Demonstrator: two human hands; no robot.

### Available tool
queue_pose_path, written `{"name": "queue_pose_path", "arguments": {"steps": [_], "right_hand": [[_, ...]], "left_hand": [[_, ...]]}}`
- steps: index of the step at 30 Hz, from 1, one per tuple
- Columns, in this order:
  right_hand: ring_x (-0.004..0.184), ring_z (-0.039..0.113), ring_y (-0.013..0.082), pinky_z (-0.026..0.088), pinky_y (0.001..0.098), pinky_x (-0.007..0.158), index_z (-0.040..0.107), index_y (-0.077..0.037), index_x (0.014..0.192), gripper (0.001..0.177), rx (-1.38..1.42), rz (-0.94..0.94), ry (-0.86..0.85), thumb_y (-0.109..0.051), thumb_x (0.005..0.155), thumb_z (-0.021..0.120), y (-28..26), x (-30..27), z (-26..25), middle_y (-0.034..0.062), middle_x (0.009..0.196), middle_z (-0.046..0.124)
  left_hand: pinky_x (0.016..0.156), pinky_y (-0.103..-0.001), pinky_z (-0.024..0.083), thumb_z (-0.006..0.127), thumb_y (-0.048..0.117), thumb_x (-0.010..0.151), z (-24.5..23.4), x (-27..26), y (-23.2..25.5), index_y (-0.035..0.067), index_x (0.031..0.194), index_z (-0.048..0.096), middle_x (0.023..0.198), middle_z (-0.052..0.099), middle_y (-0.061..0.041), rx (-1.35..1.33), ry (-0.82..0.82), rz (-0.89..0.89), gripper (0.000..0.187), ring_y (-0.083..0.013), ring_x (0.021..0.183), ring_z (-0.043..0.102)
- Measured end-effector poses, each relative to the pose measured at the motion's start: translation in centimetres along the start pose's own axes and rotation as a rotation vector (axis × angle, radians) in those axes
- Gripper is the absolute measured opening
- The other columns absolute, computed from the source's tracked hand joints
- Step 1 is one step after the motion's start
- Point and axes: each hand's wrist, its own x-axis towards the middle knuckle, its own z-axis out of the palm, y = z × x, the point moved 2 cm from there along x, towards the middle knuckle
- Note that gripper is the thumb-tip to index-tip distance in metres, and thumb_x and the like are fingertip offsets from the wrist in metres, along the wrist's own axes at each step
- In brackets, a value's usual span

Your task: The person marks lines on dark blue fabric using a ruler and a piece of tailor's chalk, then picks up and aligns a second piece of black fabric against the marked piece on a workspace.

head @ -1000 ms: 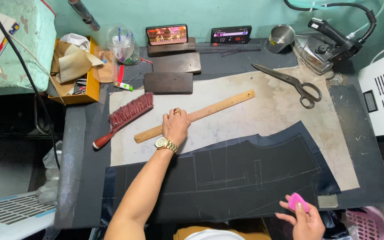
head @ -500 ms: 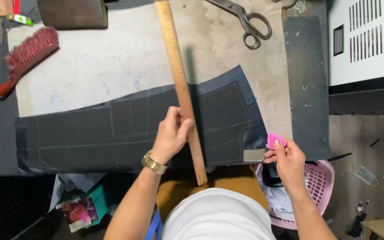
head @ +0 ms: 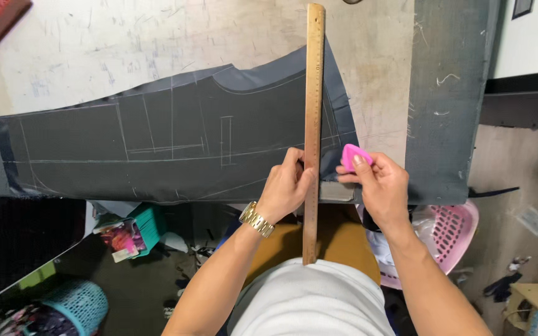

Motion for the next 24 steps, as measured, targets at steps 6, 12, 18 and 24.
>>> {"name": "queue_pose_path", "arguments": {"steps": [6, 12, 18, 24], "right_hand": [[0.082, 0.077, 0.0329, 0.067, 0.0466, 0.077, 0.064, 0.011, 0.095, 0.023, 0.020, -0.033, 0.013, -0.010, 0.104, 0.065, 0.8, -0.1, 0.7, 0.0289, 0.086, 0.073], [0.082, 0.077, 0.0352, 0.067, 0.0474, 0.075, 0.063, 0.012, 0.098, 0.023, 0.002, -0.031, 0.050, -0.010, 0.105, 0.064, 0.7, -0.1, 0.2, 0.0302, 0.087, 0.072], [0.079, 0.076, 0.0368, 0.068, 0.0469, 0.072, 0.061, 0.014, 0.103, 0.022, 0.002, -0.045, 0.045, -0.007, 0.107, 0.062, 1.4, 0.4, -0.3, 0.0310, 0.085, 0.069], [0.092, 0.075, 0.0391, 0.066, 0.0491, 0.083, 0.059, 0.015, 0.106, 0.024, 0.019, -0.102, 0.112, -0.009, 0.108, 0.061, 1.4, 1.4, -0.1, 0.0337, 0.096, 0.070]], "left_hand": [[0.055, -0.037, 0.051, 0.060, 0.019, 0.098, 0.0, -0.4, -0.5, 0.009, 0.111, 0.054, 0.064, 0.069, -0.008, -0.003, -0.031, -0.036, 0.018, -0.0276, 0.056, 0.066], [0.055, -0.037, 0.051, 0.062, 0.021, 0.098, 0.1, -0.2, -0.5, 0.009, 0.110, 0.055, 0.063, 0.068, -0.008, -0.004, -0.018, -0.056, 0.018, -0.0270, 0.055, 0.066], [0.056, -0.039, 0.052, 0.062, 0.024, 0.099, 0.2, -0.2, -0.1, 0.011, 0.110, 0.054, 0.063, 0.068, -0.006, 0.036, -0.026, -0.074, 0.020, -0.0275, 0.056, 0.067], [0.056, -0.039, 0.052, 0.061, 0.024, 0.099, 0.2, -0.3, 0.5, 0.011, 0.111, 0.053, 0.062, 0.068, -0.006, 0.083, -0.009, -0.067, 0.019, -0.0291, 0.058, 0.068]]}}
